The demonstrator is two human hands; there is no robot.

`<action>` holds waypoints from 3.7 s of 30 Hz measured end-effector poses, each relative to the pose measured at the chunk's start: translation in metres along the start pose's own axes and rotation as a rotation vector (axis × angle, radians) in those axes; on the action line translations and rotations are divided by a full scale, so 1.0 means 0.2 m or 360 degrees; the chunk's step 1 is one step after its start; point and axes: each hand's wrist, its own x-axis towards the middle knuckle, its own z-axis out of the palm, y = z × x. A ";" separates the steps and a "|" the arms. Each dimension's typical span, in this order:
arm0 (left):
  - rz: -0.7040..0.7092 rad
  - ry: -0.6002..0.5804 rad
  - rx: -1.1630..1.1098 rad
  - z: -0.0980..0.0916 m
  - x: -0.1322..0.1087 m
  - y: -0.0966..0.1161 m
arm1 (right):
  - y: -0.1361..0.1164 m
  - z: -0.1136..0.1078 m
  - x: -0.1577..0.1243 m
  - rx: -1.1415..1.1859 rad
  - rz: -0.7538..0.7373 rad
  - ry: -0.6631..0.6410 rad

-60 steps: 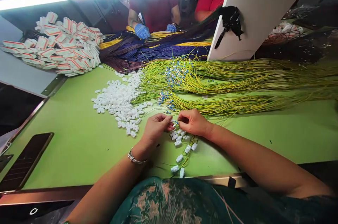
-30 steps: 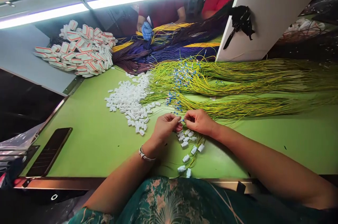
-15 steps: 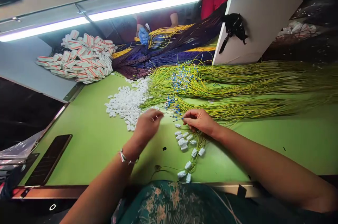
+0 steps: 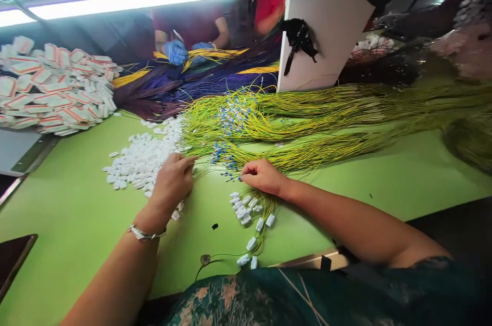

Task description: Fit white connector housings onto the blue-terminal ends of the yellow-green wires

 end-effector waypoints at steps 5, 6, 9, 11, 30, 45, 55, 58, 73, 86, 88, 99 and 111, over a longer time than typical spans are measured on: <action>-0.0862 -0.0119 -0.1355 -0.06 -0.10 0.19 | 0.02 0.01 0.00 -0.0063 -0.0066 0.0009; -0.1024 -0.0242 -0.1643 -0.04 -0.12 0.22 | 0.02 0.01 0.00 -0.0067 -0.0076 0.0021; -0.1373 -0.0460 -0.2187 0.05 -0.17 0.30 | 0.02 0.01 -0.02 -0.0080 -0.0084 0.0043; -0.1452 -0.0469 -0.2354 0.10 -0.18 0.31 | 0.02 0.01 -0.02 -0.0105 -0.0083 0.0046; -0.1326 -0.0558 -0.2443 0.14 -0.20 0.32 | 0.03 0.00 -0.03 -0.0219 -0.0121 0.0078; -0.0941 -0.0444 -0.2037 0.19 -0.26 0.38 | 0.04 -0.02 -0.02 -0.0391 -0.0190 -0.0164; -0.0997 -0.0390 -0.1982 0.21 -0.27 0.36 | 0.02 -0.01 -0.04 -0.0237 0.0132 -0.0219; -0.0968 -0.0382 -0.1900 0.21 -0.27 0.38 | 0.03 -0.01 -0.04 -0.0367 0.0008 -0.0240; -0.0012 -0.0159 -0.0228 0.16 -0.17 0.27 | 0.09 0.01 -0.01 -0.0828 -0.0451 0.0186; 0.0114 -0.0301 -0.0548 0.17 -0.24 0.32 | 0.03 0.03 -0.08 -0.1480 -0.0590 -0.0169; 0.0018 -0.0261 -0.0696 0.17 -0.22 0.31 | 0.04 0.02 -0.07 -0.1258 -0.0583 -0.0161; 0.0089 -0.0186 -0.0301 0.25 -0.14 0.33 | 0.06 0.00 -0.01 -0.0289 -0.0022 0.0115; 0.0075 -0.0134 -0.0512 0.20 -0.23 0.36 | 0.04 0.03 -0.03 -0.0849 -0.0198 0.0013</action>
